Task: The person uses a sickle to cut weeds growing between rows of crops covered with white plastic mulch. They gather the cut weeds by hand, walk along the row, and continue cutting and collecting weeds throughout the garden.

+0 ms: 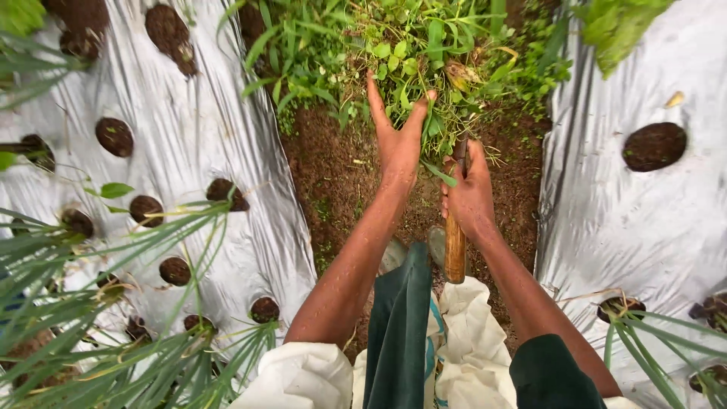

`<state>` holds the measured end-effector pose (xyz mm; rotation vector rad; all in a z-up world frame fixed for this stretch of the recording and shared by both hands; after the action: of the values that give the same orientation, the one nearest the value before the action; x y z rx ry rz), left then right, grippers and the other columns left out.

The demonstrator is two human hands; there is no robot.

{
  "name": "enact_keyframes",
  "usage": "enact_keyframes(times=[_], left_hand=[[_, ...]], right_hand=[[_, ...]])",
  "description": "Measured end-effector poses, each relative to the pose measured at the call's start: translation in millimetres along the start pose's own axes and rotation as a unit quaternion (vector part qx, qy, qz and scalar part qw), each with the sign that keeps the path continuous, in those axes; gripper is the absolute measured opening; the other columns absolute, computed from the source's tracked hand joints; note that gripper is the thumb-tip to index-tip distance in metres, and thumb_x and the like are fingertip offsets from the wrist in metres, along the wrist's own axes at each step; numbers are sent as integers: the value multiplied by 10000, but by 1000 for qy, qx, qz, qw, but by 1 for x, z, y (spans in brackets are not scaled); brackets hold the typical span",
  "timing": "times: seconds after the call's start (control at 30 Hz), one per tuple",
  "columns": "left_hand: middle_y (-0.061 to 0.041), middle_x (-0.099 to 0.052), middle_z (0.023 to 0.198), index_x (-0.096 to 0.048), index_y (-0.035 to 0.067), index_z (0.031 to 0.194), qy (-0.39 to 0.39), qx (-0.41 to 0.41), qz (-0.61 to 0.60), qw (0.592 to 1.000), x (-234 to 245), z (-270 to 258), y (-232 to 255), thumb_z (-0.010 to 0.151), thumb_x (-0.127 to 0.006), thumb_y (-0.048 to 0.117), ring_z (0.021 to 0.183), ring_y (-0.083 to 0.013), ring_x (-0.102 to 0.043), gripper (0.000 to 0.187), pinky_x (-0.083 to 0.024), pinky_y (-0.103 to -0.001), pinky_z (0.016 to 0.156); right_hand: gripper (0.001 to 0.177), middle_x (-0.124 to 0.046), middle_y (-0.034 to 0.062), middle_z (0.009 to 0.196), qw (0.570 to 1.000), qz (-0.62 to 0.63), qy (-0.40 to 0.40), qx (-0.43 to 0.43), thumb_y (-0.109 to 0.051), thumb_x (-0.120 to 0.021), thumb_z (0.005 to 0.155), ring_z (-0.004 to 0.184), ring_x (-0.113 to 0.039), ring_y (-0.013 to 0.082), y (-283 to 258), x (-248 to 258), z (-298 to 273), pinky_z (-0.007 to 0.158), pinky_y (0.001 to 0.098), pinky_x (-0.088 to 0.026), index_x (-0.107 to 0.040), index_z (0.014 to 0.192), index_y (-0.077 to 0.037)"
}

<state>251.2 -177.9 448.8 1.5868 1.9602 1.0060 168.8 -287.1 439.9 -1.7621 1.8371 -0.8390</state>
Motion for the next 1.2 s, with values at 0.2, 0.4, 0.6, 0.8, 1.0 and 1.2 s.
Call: enact_keyframes(times=[0.2,0.4,0.6,0.8,1.0,1.2], left_hand=[[-281,-18,1690,-54,317,1639,-36,-45,-14,998,-12,-75,80,846,-734,431,1524,-553,-39,1051,-129,-796,1138],[-295,-20,1679,-49,298,1639,-71,-53,-7,996,-21,-150,152,846,-729,415,1514,-561,-55,1050,-134,-805,1132],[-327,53,1660,-33,276,1640,-119,-85,-52,988,-18,-223,219,833,-747,428,1502,-588,41,1088,-82,-802,1135],[-329,79,1653,-11,294,1639,-142,-103,-69,982,-17,-283,258,881,-733,421,1498,-587,79,1054,-61,-809,1129],[-345,48,1652,-44,290,1641,-139,-126,-83,979,-25,-332,297,894,-740,328,1498,-586,35,1021,-72,-801,1134],[-332,62,1659,-42,261,1643,-138,-134,-95,977,-33,-380,337,884,-746,352,1505,-574,42,1039,-78,-798,1138]], right_hand=[[96,-482,63,596,997,66,18,26,-94,-370,1111,387,-442,142,-62,29,-66,287,235,-402,-454,1108,-140],[111,-555,72,645,994,56,74,54,-59,-390,1101,425,-485,138,-122,50,-141,305,228,-445,-480,1146,-104],[254,-462,61,608,987,113,80,87,-117,-370,1110,430,-431,145,-171,64,-210,309,254,-424,-367,1363,-86],[488,-496,82,651,984,115,87,105,-154,-353,1119,483,-462,154,-221,83,-286,352,275,-465,-209,1563,-13],[375,-462,59,631,978,141,108,106,-146,-387,1101,427,-436,149,-254,100,-330,310,267,-429,-354,1468,-75],[331,-485,46,632,979,125,101,123,-127,-377,1099,411,-447,134,-292,124,-370,302,243,-439,-413,1428,-110]])
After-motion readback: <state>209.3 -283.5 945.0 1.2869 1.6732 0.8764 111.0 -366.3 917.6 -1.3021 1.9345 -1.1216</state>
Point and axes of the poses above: each hand's wrist, its own z-axis towards the middle knuckle, its own x-axis out of the back of the hand, y = z × x, the point moved 2 cm from there along z, towards the middle knuckle
